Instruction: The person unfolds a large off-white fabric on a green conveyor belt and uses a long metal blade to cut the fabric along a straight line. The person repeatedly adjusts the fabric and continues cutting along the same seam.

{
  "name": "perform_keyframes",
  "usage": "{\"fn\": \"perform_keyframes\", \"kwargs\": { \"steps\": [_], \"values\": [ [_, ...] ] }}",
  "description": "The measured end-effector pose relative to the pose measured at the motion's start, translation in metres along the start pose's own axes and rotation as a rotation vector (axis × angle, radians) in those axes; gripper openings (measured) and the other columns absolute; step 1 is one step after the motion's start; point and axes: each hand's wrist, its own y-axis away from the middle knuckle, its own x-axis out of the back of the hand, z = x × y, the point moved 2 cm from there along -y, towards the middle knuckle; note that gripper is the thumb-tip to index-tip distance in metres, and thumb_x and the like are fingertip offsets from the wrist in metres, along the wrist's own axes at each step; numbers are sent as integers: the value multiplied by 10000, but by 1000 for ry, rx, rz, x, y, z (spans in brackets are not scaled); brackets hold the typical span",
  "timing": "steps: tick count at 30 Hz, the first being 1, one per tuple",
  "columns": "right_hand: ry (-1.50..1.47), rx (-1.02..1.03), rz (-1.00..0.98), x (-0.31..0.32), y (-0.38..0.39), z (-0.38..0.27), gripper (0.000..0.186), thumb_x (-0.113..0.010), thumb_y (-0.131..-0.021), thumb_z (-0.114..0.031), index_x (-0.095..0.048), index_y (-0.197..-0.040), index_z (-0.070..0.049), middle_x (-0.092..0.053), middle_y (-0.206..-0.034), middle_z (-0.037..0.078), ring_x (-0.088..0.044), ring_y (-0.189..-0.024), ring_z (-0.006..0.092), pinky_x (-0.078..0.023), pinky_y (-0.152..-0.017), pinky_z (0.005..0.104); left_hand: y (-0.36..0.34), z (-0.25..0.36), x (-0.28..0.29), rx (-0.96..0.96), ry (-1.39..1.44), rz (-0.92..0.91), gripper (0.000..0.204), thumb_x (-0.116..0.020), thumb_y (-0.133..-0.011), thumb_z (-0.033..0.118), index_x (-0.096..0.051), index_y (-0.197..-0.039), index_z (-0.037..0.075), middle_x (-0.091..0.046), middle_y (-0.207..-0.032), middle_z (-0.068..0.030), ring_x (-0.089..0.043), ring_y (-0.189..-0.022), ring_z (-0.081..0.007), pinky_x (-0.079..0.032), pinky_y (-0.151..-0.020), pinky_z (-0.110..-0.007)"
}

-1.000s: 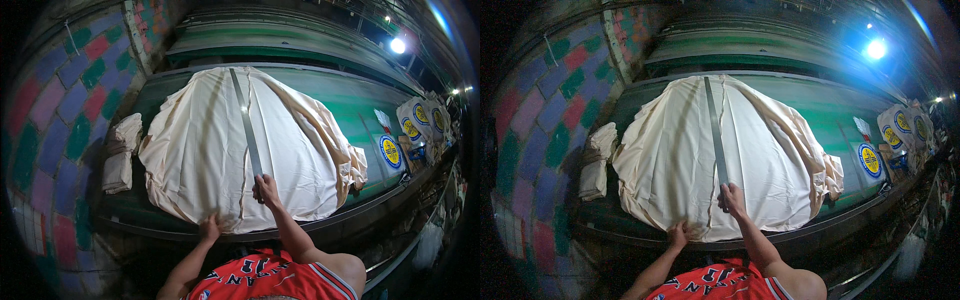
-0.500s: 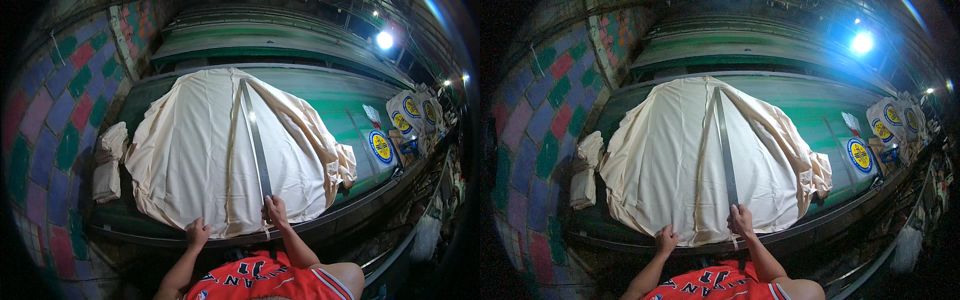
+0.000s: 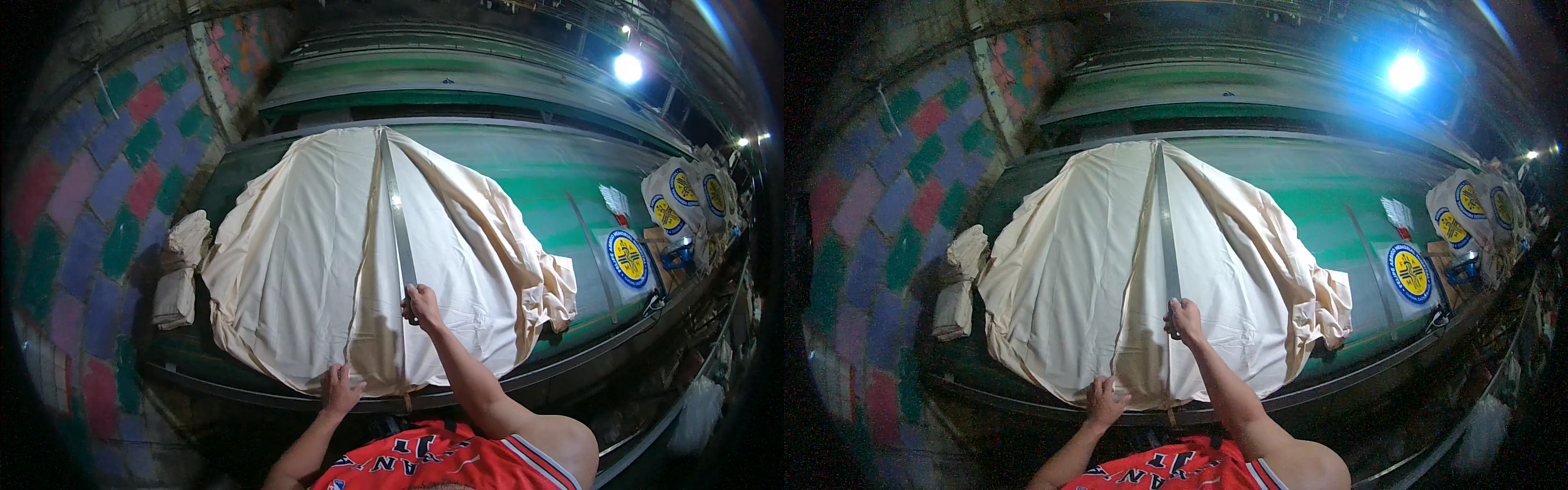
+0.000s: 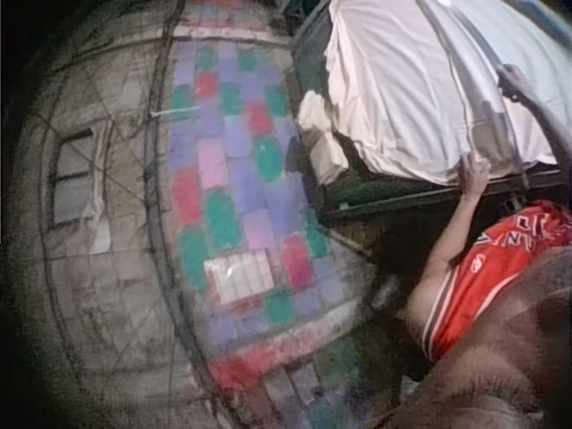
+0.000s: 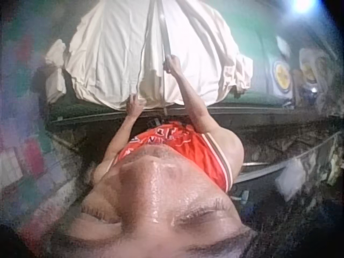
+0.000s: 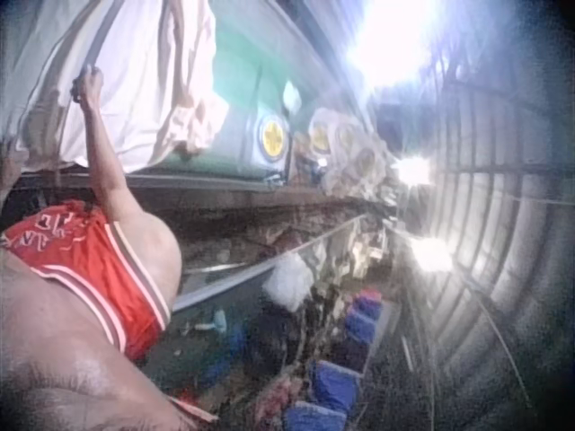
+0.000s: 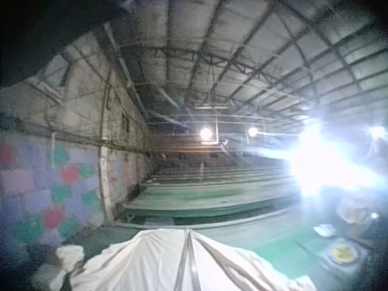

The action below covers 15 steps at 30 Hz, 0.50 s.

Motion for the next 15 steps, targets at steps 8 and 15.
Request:
{"fn": "perform_keyframes", "kwargs": {
  "steps": [8, 15],
  "values": [
    [-128, 18, -63, -7, -38, -23, 311, -457, -1033, -239, -499, -868, 22, -615, -687, 127, -596, -469, 209, -478, -405, 344, -1, -3, -12, 89, -12, -12, 768, -904, -596, 277, -546, -1255, 109, -479, -1219, -118, -487, -1131, -343, -400, -984, -482],
    [-87, -1, -42, -15, -52, -30, 282, -471, -1028, -225, -493, -927, 37, -604, -708, 129, -586, -488, 216, -496, -433, 348, 2, -3, -11, 88, -47, -31, 711, -900, -599, 258, -601, -1230, 122, -507, -1208, -101, -507, -1150, -320, -438, -966, -467]
  ]
}}
